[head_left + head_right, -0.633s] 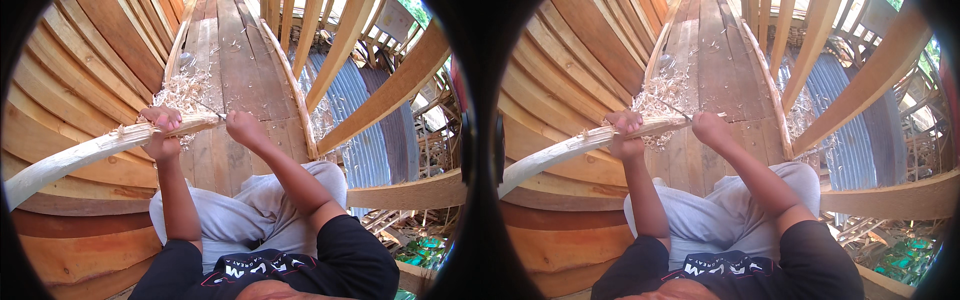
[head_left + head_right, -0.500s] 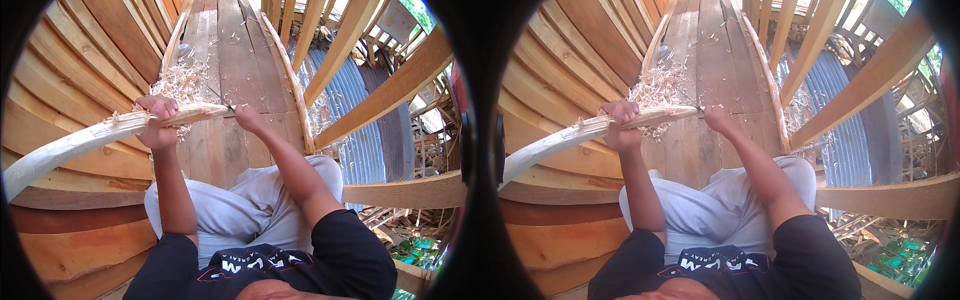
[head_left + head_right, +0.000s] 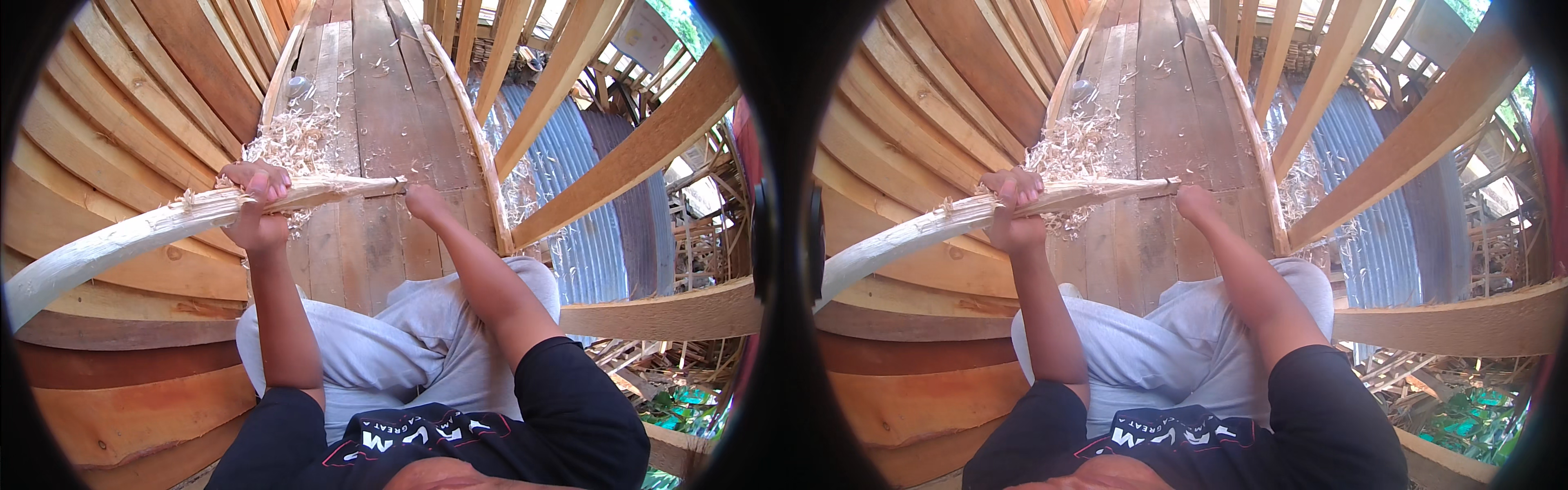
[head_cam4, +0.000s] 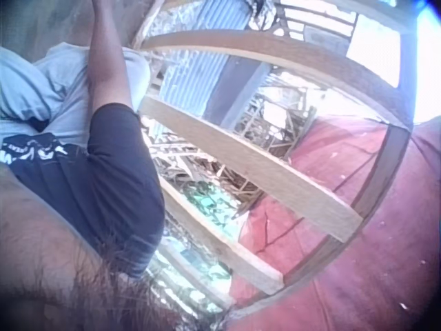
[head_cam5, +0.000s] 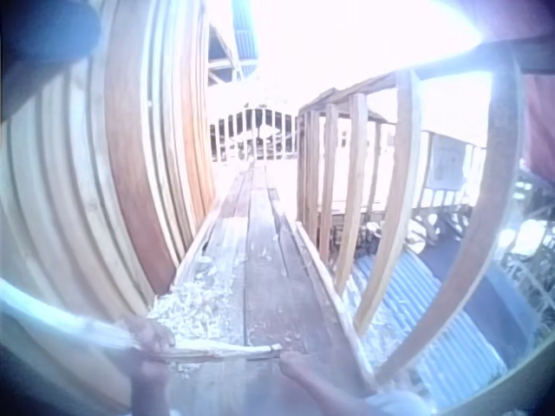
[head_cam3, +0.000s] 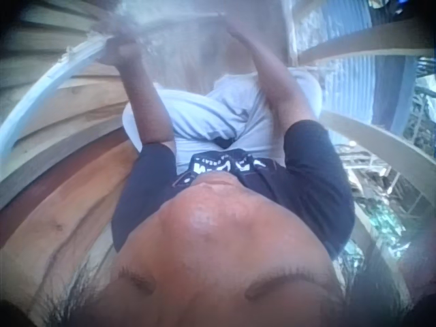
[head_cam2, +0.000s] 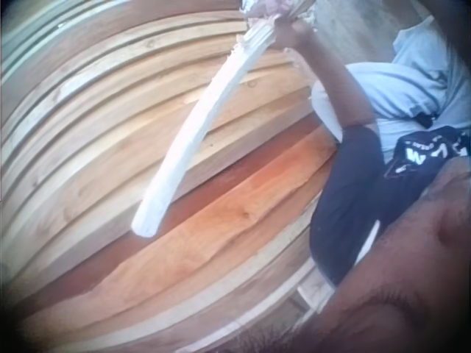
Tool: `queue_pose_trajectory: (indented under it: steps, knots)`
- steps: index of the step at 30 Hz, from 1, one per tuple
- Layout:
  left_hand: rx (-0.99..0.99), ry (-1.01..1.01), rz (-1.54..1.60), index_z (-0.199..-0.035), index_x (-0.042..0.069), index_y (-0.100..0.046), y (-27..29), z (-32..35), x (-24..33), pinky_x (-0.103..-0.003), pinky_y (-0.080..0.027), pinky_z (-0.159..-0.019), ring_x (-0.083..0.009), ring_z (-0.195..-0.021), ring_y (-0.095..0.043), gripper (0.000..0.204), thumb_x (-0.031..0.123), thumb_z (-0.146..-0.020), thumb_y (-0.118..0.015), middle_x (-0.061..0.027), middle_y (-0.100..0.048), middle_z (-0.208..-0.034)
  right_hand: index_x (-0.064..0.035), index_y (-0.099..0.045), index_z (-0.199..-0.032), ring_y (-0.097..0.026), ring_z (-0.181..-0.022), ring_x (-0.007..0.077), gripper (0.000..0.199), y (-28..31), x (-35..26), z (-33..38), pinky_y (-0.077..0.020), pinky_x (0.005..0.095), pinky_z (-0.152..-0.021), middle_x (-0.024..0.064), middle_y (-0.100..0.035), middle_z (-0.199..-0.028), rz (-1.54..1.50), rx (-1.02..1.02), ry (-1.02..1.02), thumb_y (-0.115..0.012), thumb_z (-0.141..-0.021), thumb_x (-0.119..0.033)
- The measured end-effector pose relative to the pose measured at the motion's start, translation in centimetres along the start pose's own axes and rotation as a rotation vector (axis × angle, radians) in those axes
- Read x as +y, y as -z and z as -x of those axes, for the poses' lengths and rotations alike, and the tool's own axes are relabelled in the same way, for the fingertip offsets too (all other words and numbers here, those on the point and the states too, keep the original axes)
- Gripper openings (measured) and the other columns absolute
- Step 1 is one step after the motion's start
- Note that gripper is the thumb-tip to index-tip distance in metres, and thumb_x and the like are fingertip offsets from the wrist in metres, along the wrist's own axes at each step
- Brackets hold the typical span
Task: The person sits on a wooden floor and uses a knife to carve a long, curved piece of wood. They repeatedly shave off thin strips of wood, creating a pile of shavings on the floor.
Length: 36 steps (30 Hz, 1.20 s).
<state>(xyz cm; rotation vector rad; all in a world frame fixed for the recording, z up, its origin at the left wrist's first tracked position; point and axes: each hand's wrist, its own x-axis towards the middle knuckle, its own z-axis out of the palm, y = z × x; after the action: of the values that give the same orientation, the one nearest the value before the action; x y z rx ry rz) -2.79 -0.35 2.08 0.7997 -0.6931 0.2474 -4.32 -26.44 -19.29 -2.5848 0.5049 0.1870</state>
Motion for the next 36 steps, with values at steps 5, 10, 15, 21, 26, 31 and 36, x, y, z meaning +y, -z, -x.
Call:
queue_pose_trajectory:
  steps: [5,10,15,21,26,31,36]
  knots:
    - [-0.029,-0.02,-0.071,-0.075,0.008,-0.045,0.0,0.3,0.6,-0.034,-0.044,-0.062,-0.0151,-0.058,-0.047,0.014,0.004,-0.081,-0.057,-0.0039,-0.047,-0.063,0.0105,-0.062,-0.098,-0.057,-0.101,0.0483,0.05,5.3,-10.3,6.2,-0.0426,0.0493,-0.092,0.0338,-0.06,-0.1,-0.321,0.039,-0.003,-0.034,-0.089,-0.03]
    - [0.123,0.024,-0.013,-0.075,0.009,-0.045,1.7,-0.5,0.0,-0.033,-0.042,-0.064,-0.0143,-0.058,-0.045,0.014,0.007,-0.082,-0.057,-0.0026,-0.045,-0.06,0.0115,-0.061,-0.099,-0.055,-0.102,0.0497,0.052,1.5,-2.5,2.2,-0.0414,0.0493,-0.094,0.0353,-0.058,-0.104,-0.328,0.028,-0.089,-0.032,-0.089,-0.03]
    - [0.173,0.021,-0.057,-0.074,0.01,-0.046,1.7,-0.5,0.4,-0.033,-0.041,-0.065,-0.014,-0.058,-0.045,0.014,0.006,-0.081,-0.057,-0.0015,-0.044,-0.059,0.0099,-0.063,-0.095,-0.057,-0.101,0.0478,0.049,1.9,-5.9,3.2,-0.0428,0.0501,-0.092,0.034,-0.059,-0.104,-0.199,0.015,0.053,-0.032,-0.09,-0.027]
    - [0.208,0.04,-0.089,-0.073,0.011,-0.046,0.2,-0.4,-0.1,-0.033,-0.041,-0.065,-0.0136,-0.058,-0.045,0.014,0.01,-0.081,-0.057,-0.0014,-0.044,-0.059,0.0035,-0.065,-0.099,-0.062,-0.097,0.041,0.036,0.4,-0.3,0.3,-0.0483,0.0501,-0.082,0.0255,-0.064,-0.099,0.048,0.033,0.116,-0.037,-0.088,-0.017]
    - [0.25,0.029,-0.061,-0.072,0.012,-0.044,1.0,-0.5,0.3,-0.032,-0.041,-0.064,-0.0131,-0.058,-0.044,0.016,0.009,-0.08,-0.057,-0.0008,-0.043,-0.059,0.0094,-0.061,-0.085,-0.061,-0.086,0.045,0.037,-0.1,-1.1,0.0,-0.048,0.052,-0.076,0.0323,-0.062,-0.094,-0.118,0.018,0.049,-0.036,-0.089,-0.017]
    - [0.348,0.028,-0.131,-0.072,0.012,-0.043,1.8,-0.5,0.8,-0.032,-0.04,-0.064,-0.0127,-0.058,-0.042,0.016,0.01,-0.081,-0.056,-0.0005,-0.041,-0.059,0.0073,-0.061,-0.09,-0.062,-0.087,0.0452,0.032,2.3,-10.3,3.5,-0.0485,0.0529,-0.077,0.0315,-0.062,-0.095,-0.242,0.051,0.084,-0.04,-0.086,-0.016]
    - [0.431,0.05,-0.105,-0.07,0.011,-0.043,1.3,-1.0,0.2,-0.032,-0.041,-0.064,-0.0136,-0.058,-0.042,0.018,0.01,-0.083,-0.055,-0.0013,-0.041,-0.059,0.005,-0.063,-0.09,-0.061,-0.092,0.0451,0.033,-1.0,1.4,-0.9,-0.0479,0.0507,-0.083,0.0305,-0.063,-0.096,0.011,0.039,0.026,-0.038,-0.088,-0.017]
